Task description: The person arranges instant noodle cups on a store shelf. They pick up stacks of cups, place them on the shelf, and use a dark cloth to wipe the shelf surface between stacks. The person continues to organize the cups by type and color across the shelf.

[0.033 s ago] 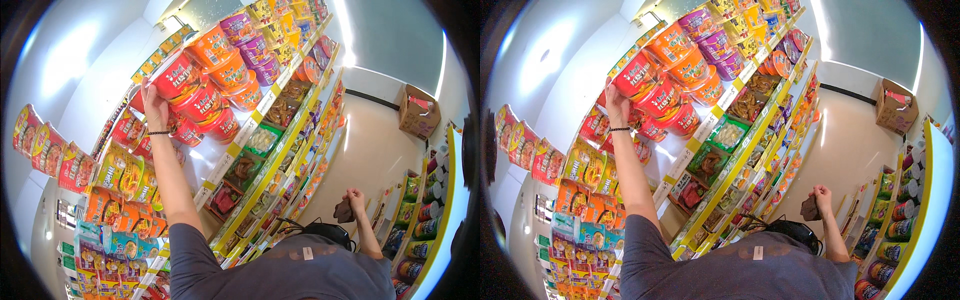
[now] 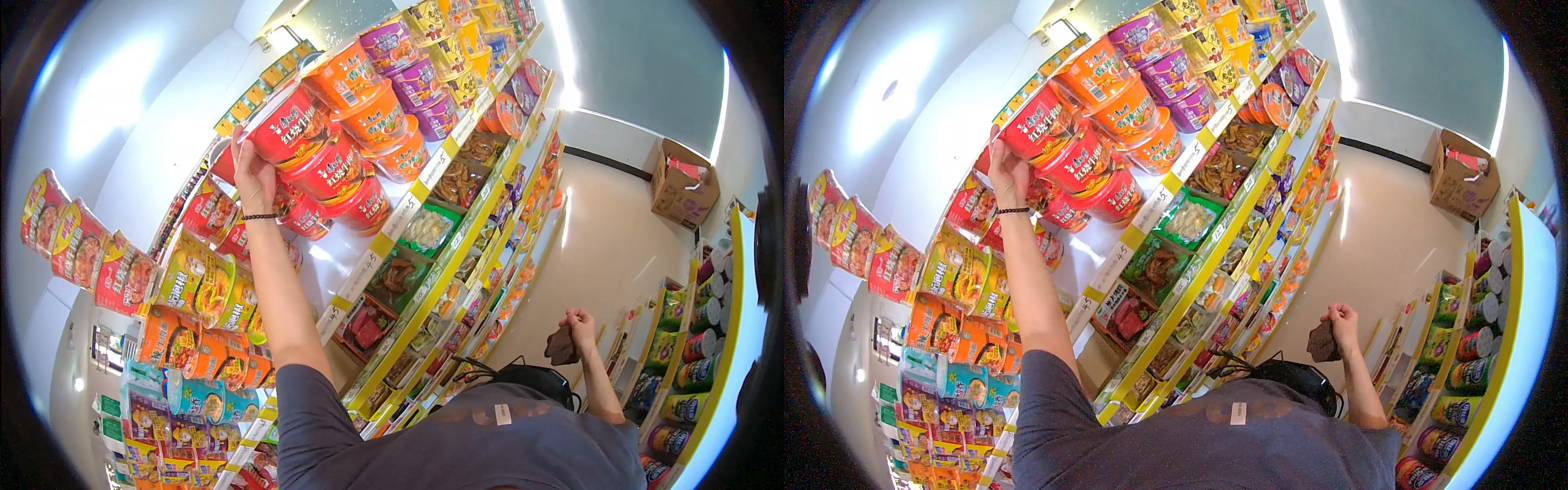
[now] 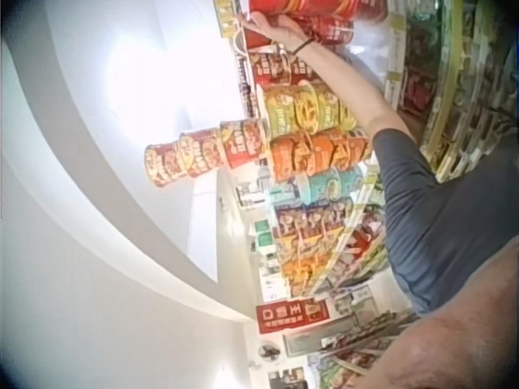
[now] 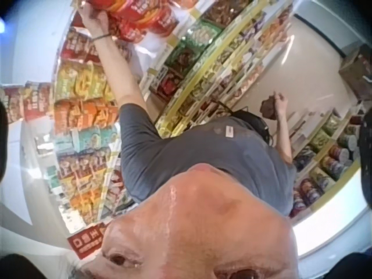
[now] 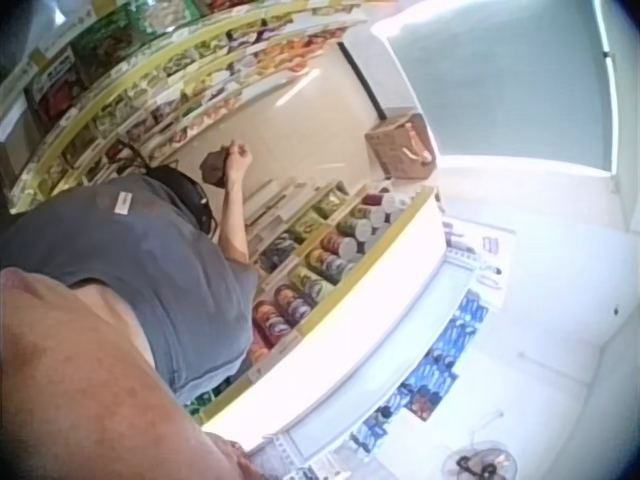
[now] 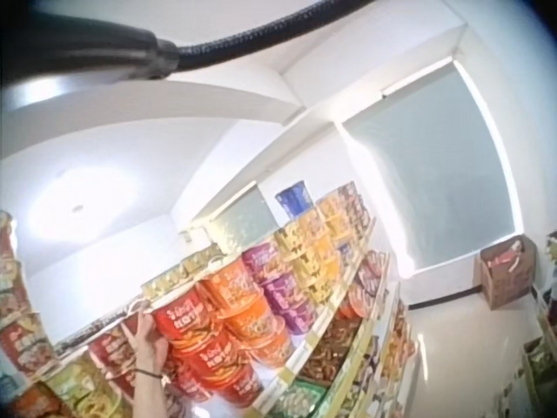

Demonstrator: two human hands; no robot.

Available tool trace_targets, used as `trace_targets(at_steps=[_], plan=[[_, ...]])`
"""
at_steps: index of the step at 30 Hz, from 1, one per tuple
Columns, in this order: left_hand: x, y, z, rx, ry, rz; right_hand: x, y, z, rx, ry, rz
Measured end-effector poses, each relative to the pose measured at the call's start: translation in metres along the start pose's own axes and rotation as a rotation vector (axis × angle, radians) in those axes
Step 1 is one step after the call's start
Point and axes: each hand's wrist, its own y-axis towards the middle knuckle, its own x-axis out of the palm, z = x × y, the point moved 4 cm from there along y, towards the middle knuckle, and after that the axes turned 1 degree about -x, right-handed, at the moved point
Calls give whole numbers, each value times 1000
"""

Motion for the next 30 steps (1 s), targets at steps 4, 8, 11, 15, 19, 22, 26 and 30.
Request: trace_targets(at_steps=[4,8,11,15,19,22,26,30], plan=[[-3,8,-6,-31,-116,-43,0,-1,1,-18,-30,15],[9,10,-10,-44,20,124,2,-5,-6,-5,-37,-5],[11,14,-7,-55,31,137,-3,6,7,-52,-23,-24],[19,-3,7,112,126,218,-1,3,3,-21,-64,-20],[-15,-38,12,316,294,692,-16,8,5,-13,-75,-23],[-59,-73,-3,270,426,828,-15,10,4,5,-93,-43],[-76,-91,-9,440,818,879,-3,16,-4,11,-113,-92],[-59,-63,4,482,915,806,4,17,-4,-26,-106,-95]])
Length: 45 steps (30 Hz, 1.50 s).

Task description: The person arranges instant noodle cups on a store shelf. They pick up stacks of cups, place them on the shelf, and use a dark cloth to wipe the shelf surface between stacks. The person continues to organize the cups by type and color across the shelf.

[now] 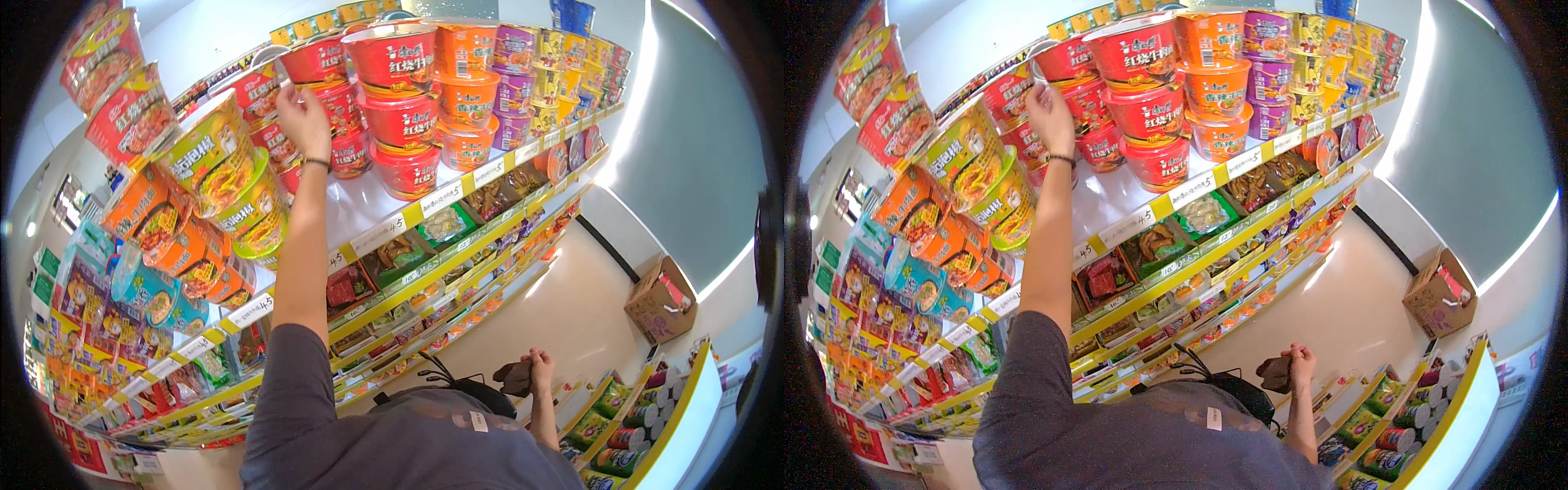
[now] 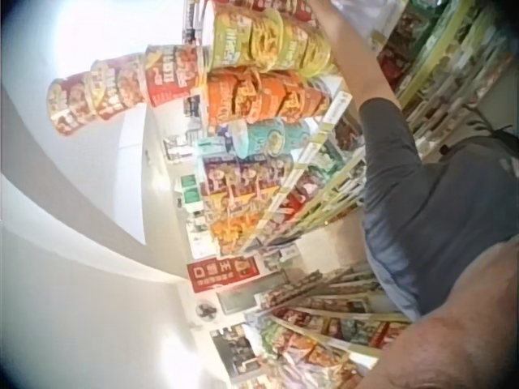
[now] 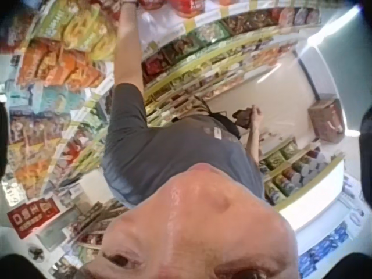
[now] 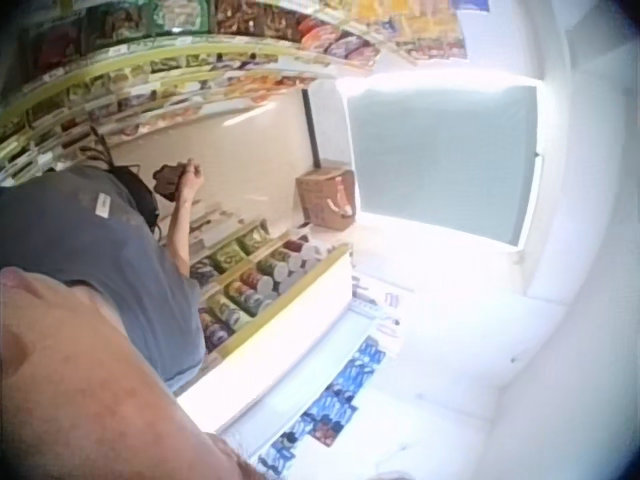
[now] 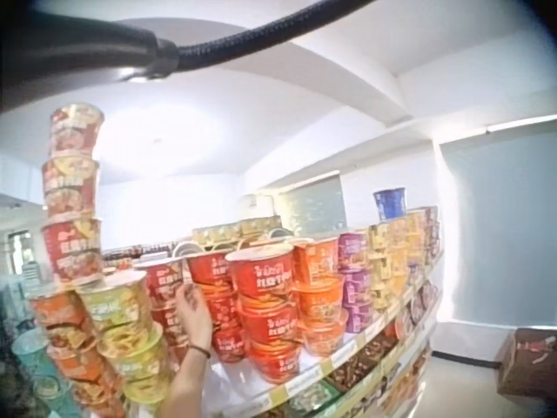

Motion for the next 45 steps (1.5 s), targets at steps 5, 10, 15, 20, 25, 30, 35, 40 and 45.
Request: trace_targets(at_steps=[5,10,15,20,25,30,35,40,45], plan=[[21,24,13,21,377,13,13,-13,-3,66,6,-14],[20,8,-19,91,434,-83,-4,-15,15,91,50,20],[-3,-34,-31,35,298,30,-27,-20,20,60,8,89],[-9,-65,-71,-133,467,-129,-28,-24,12,62,-1,100],[13,-56,-44,-88,691,-110,-22,-21,16,34,-19,87],[36,-38,-48,-192,850,-146,-20,-20,31,92,49,63],[24,-27,-52,-235,804,-156,-26,-21,42,97,62,97],[14,-27,-58,-199,621,-196,-34,-22,52,105,17,95],[11,-42,-66,-94,574,-152,-23,-20,45,103,-51,93]])
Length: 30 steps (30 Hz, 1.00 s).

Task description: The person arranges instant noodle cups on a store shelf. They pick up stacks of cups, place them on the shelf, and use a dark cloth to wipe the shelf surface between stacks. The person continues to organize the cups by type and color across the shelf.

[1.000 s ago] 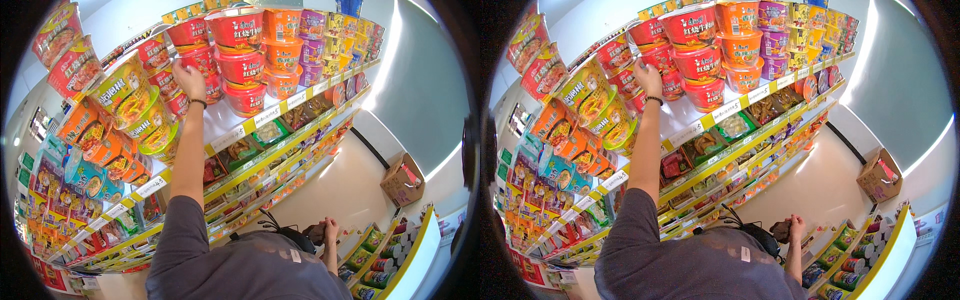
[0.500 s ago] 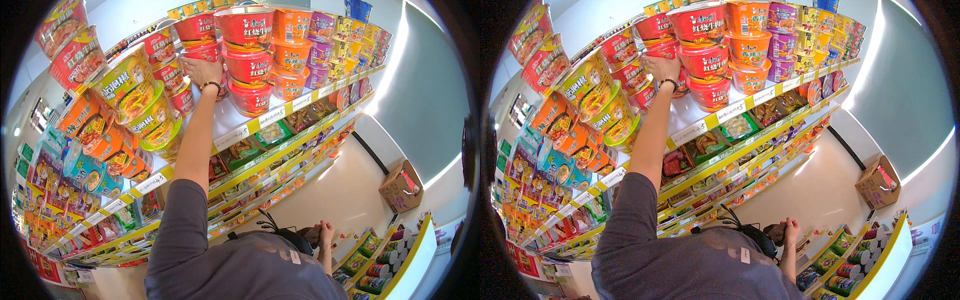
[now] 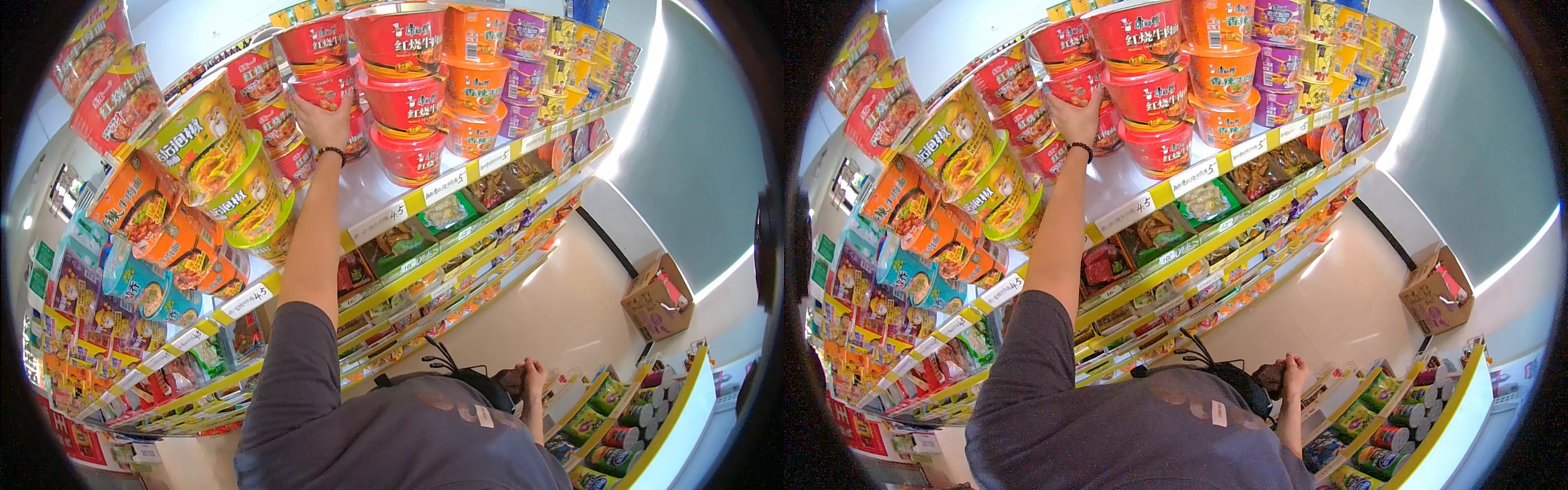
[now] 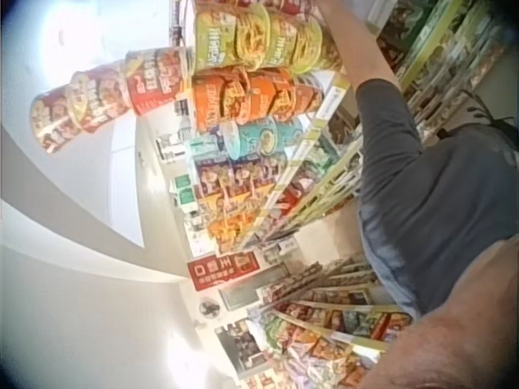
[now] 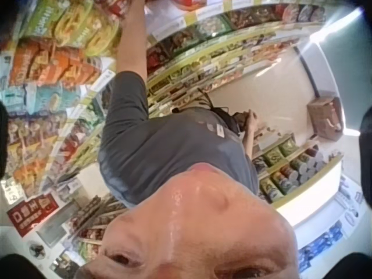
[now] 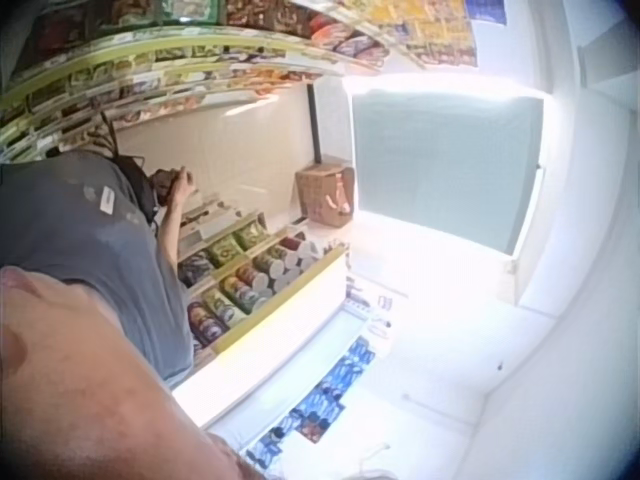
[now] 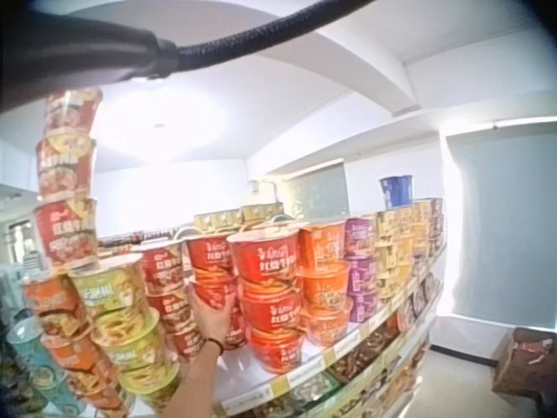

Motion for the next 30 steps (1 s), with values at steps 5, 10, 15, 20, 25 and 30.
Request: trace_targets(at_steps=[5,10,15,20,25,30], plan=[[9,-2,-1,-58,69,-44,10,0,-9,7,-15,-10],[19,-9,5,-190,125,-60,7,7,0,-4,-9,-46],[26,-17,17,-298,76,10,12,3,-3,23,27,-35],[35,-21,21,-340,20,40,10,5,0,-18,-10,-46],[12,-15,22,-341,92,-111,13,5,4,29,6,-59],[9,-2,26,-198,222,29,10,11,11,42,-1,-55]])
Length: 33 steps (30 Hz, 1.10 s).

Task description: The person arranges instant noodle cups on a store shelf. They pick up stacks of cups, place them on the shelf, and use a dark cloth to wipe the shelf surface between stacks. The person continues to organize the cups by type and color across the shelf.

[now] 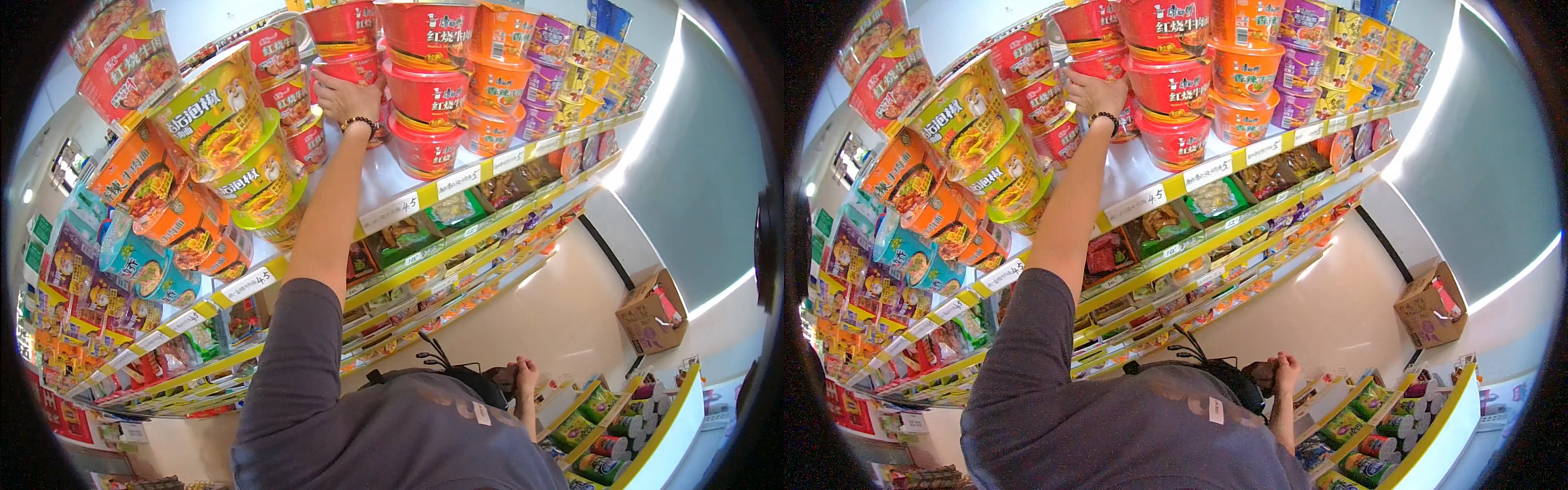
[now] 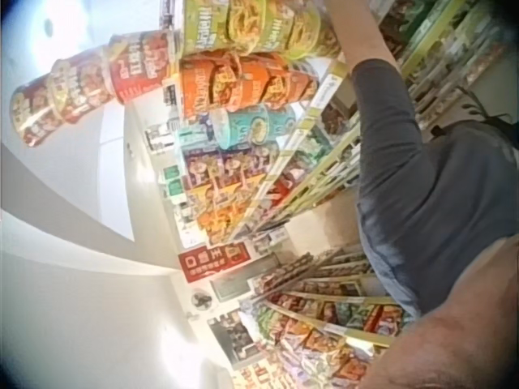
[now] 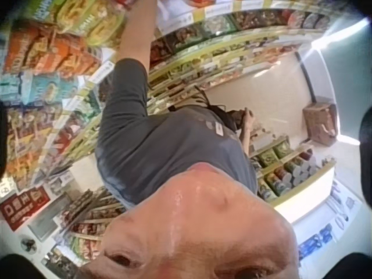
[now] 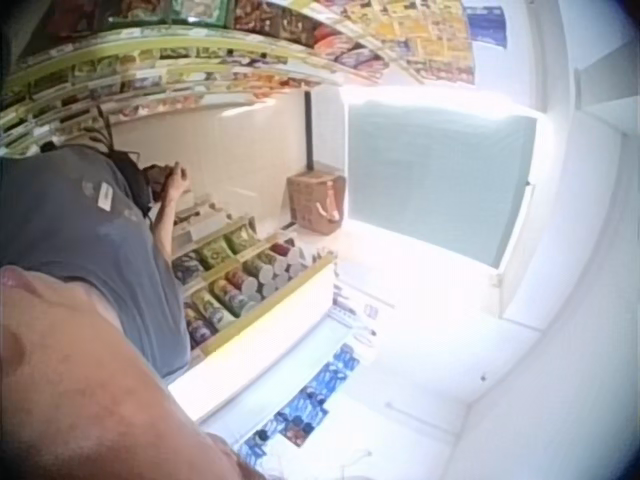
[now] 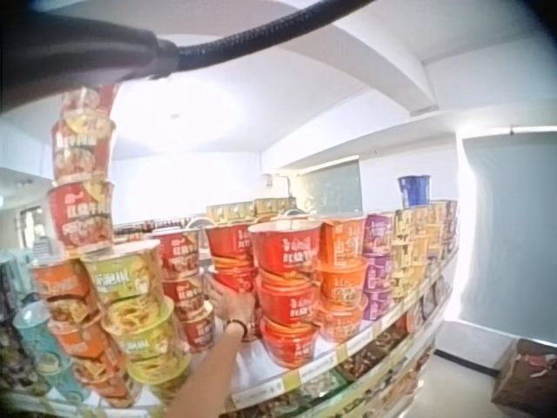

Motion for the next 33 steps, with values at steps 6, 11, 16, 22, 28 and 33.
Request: trace_targets(at_steps=[6,11,16,22,28,33], plan=[[-4,16,-15,110,-232,-28,-3,-10,0,4,-4,45],[13,25,-42,91,-706,-261,-11,-4,12,6,-49,29],[13,14,-43,144,-488,-175,-9,7,17,-17,-5,12],[8,13,-48,144,-558,-150,-1,9,15,28,-88,17],[14,0,-42,242,-463,-116,0,7,13,12,-11,35],[14,1,-45,299,-408,-100,6,5,5,-14,-20,-2]])
